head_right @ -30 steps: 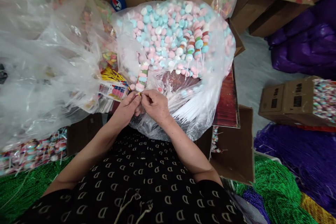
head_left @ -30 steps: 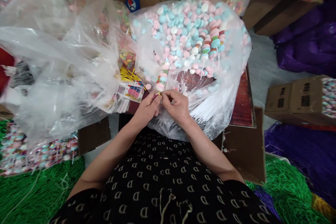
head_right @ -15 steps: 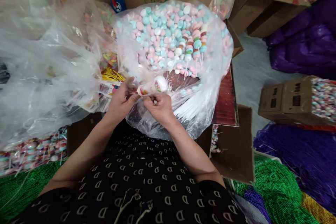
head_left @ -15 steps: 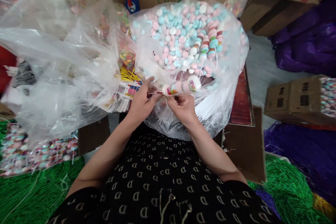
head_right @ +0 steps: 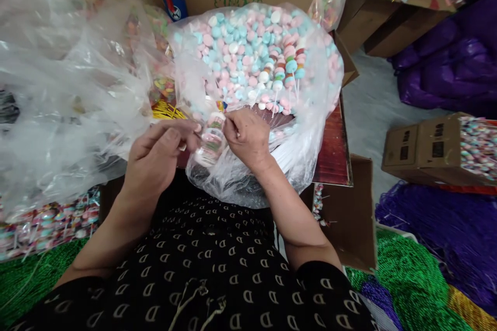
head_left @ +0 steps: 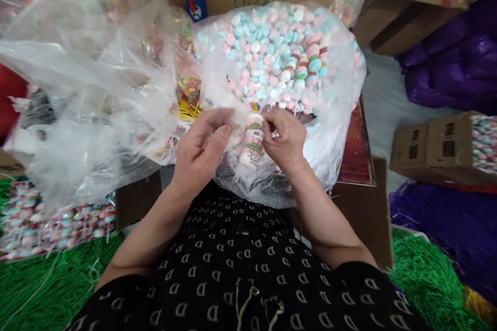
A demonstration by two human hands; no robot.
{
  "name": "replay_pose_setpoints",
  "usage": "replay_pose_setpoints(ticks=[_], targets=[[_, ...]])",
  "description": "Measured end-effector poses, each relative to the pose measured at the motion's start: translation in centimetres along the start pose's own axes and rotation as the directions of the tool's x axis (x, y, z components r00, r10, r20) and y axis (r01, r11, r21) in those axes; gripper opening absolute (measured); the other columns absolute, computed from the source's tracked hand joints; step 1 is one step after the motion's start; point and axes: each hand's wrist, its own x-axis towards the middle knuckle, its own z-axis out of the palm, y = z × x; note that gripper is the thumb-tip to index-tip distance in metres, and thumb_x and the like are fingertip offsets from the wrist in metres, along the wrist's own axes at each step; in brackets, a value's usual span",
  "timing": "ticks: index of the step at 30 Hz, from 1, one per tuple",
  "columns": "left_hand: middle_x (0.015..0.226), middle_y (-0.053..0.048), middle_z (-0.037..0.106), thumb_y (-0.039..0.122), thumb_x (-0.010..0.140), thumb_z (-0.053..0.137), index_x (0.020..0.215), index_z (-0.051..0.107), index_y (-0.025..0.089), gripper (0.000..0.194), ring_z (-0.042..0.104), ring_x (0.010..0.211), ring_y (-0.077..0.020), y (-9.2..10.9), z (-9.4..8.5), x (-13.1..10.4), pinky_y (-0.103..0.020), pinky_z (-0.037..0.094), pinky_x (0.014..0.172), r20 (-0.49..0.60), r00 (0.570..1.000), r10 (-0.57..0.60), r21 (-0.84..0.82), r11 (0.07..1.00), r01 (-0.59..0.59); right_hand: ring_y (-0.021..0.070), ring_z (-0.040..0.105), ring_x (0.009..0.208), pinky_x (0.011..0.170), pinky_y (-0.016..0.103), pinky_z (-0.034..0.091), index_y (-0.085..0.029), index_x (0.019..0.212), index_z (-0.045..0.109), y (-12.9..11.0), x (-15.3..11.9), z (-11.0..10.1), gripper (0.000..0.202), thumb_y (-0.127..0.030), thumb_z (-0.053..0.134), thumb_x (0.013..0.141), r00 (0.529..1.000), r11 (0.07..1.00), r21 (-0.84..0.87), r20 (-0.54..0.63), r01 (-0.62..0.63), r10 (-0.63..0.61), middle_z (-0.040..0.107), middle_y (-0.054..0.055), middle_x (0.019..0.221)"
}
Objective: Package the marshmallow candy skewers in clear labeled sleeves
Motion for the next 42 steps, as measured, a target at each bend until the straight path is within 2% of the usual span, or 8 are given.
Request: replay_pose_setpoints(ticks=[3, 6, 12, 17, 22, 32, 37, 42], targets=[[0.053, 0.006, 0.048, 0.054, 0.102, 0.054, 0.113, 0.074, 0.024, 0.037, 0.049, 0.046, -0.012, 1.6, 0.8, -1.1, -0.029, 0.051, 0.053, 0.264, 0.927, -0.266, -0.272, 0.901, 0.337, 0.0177, 0.058, 0.074, 0.072, 0.033, 0.045, -0.024, 0.088, 0.065, 0.4, 0.1, 0.7, 0.021, -0.023, 0.048, 0.101, 0.999, 1.0, -0.016, 0.051, 0.001, 0.0, 0.061, 0.002, 0.073], [0.045, 0.01, 0.038, 0.057, 0.098, 0.059, 0.122, 0.073, 0.025, 0.043, 0.041, 0.037, -0.0107, 1.7, 1.4, -1.5, -0.026, 0.043, 0.043, 0.443, 0.805, -0.394, -0.175, 0.843, 0.509, 0.0195, 0.059, 0.076, 0.073, 0.034, 0.046, -0.025, 0.089, 0.068, 0.5, 0.0, 1.3, 0.025, -0.027, 0.047, 0.103, 0.991, 1.0, 0.006, 0.133, 0.012, -0.013, 0.064, 0.004, 0.074], [0.039, 0.007, 0.039, 0.07, 0.095, 0.054, 0.098, 0.078, 0.018, 0.058, 0.04, 0.035, -0.0105, -1.6, 0.6, -0.9, -0.025, 0.037, 0.039, 0.474, 0.681, -0.558, -0.007, 0.771, 0.637, 0.0191, 0.06, 0.075, 0.074, 0.035, 0.047, -0.024, 0.086, 0.068, 0.6, 0.2, 0.7, 0.025, -0.024, 0.048, 0.1, 0.991, 0.999, 0.02, 0.126, -0.038, 0.035, 0.066, 0.004, 0.075], [0.037, 0.005, 0.033, 0.086, 0.092, 0.025, 0.097, 0.074, 0.018, 0.085, 0.033, 0.031, -0.0115, -4.3, 0.0, 0.8, -0.029, 0.031, 0.037, 0.3, 0.749, -0.59, -0.076, 0.768, 0.636, 0.0155, 0.058, 0.068, 0.066, 0.03, 0.043, -0.024, 0.08, 0.065, -2.5, 0.0, -1.1, 0.021, -0.02, 0.051, 0.096, 0.982, 0.992, 0.125, 0.19, -0.019, -0.005, 0.063, 0.0, 0.069], [0.04, 0.008, 0.02, 0.087, 0.092, 0.018, 0.101, 0.072, 0.023, 0.084, 0.025, 0.033, -0.0108, -2.7, -0.9, 2.9, -0.031, 0.03, 0.039, 0.133, 0.862, -0.489, -0.226, 0.832, 0.507, 0.012, 0.053, 0.061, 0.061, 0.027, 0.042, -0.023, 0.075, 0.061, -4.1, -0.8, -0.9, 0.021, -0.023, 0.053, 0.094, 0.926, 0.965, 0.251, 0.376, -0.077, -0.024, 0.063, -0.002, 0.067], [0.036, -0.002, 0.044, 0.078, 0.095, 0.043, 0.048, 0.054, 0.022, 0.074, 0.044, 0.036, -0.0127, -3.4, -0.6, 0.0, -0.029, 0.034, 0.042, 0.424, 0.722, -0.547, 0.081, 0.817, 0.571, 0.015, 0.06, 0.067, 0.068, 0.029, 0.048, -0.024, 0.079, 0.064, -2.6, -0.4, -0.2, 0.018, -0.02, 0.052, 0.092, 0.973, 0.965, 0.204, 0.194, -0.163, 0.124, 0.067, 0.0, 0.072], [0.047, 0.003, 0.046, 0.069, 0.092, 0.057, 0.068, 0.063, 0.022, 0.053, 0.04, 0.039, -0.0103, -4.2, -0.3, 1.1, -0.026, 0.032, 0.039, 0.263, 0.775, -0.575, -0.159, 0.767, 0.622, 0.0142, 0.058, 0.066, 0.068, 0.028, 0.048, -0.024, 0.078, 0.065, -3.6, -1.4, -0.1, 0.02, -0.027, 0.053, 0.094, 0.946, 0.951, 0.259, 0.313, -0.168, 0.082, 0.068, 0.0, 0.071], [0.06, 0.004, 0.047, 0.047, 0.083, 0.074, 0.084, 0.072, 0.021, 0.026, 0.042, 0.05, -0.01, -3.1, -0.7, 1.4, -0.026, 0.039, 0.049, 0.219, 0.853, -0.474, -0.173, 0.841, 0.512, 0.0106, 0.052, 0.059, 0.058, 0.025, 0.042, -0.022, 0.073, 0.061, -3.8, -1.8, -0.3, 0.02, -0.03, 0.057, 0.09, 0.878, 0.78, 0.458, 0.418, -0.427, 0.235, 0.063, -0.003, 0.065]])
